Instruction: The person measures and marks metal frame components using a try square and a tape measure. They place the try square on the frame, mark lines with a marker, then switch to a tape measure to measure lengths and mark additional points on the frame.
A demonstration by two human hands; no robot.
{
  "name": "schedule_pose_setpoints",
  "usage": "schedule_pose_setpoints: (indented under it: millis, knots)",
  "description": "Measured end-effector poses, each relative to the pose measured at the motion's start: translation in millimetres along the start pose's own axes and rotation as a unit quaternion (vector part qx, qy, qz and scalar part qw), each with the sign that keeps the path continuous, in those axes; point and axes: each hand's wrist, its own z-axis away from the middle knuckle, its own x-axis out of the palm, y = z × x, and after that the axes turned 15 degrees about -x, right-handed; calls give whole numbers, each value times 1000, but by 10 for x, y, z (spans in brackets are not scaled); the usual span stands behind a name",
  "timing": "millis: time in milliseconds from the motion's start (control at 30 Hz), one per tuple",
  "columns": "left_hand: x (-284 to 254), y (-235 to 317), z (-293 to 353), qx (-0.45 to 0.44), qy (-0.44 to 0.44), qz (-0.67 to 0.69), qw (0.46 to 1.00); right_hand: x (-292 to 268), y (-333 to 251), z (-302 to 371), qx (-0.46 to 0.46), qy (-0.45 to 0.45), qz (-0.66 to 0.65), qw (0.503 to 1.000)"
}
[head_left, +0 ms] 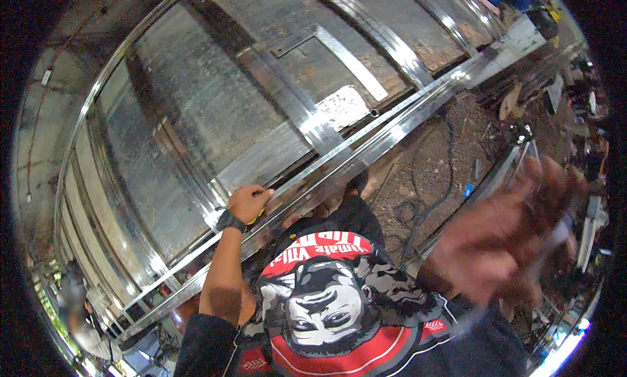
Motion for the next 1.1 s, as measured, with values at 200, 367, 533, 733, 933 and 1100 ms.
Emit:
schedule_pose_setpoints:
  millis: [200, 367, 533, 733, 933, 1100]
  knots:
    - [65, -39, -14, -16, 77, 41, 996, -521, -400, -624, -96, -76, -4, 992]
    - [86, 46, 134, -84, 111, 82, 987, -806, -325, -745, -106, -92, -3, 990]
    - [157, 177, 225, -87, 141, 91, 982, -1077, -191, -909, -103, -97, -6, 990]
    - [350, 327, 319, -92, 169, 137, 972, -1390, -13, -1072, -98, -102, -36, 989]
    - [568, 544, 366, -127, 196, 140, 962, -1622, 218, -1258, -98, -109, -56, 988]
    - [784, 652, 568, -130, 266, 133, 946, -1768, 426, -1307, -105, -107, -87, 985]
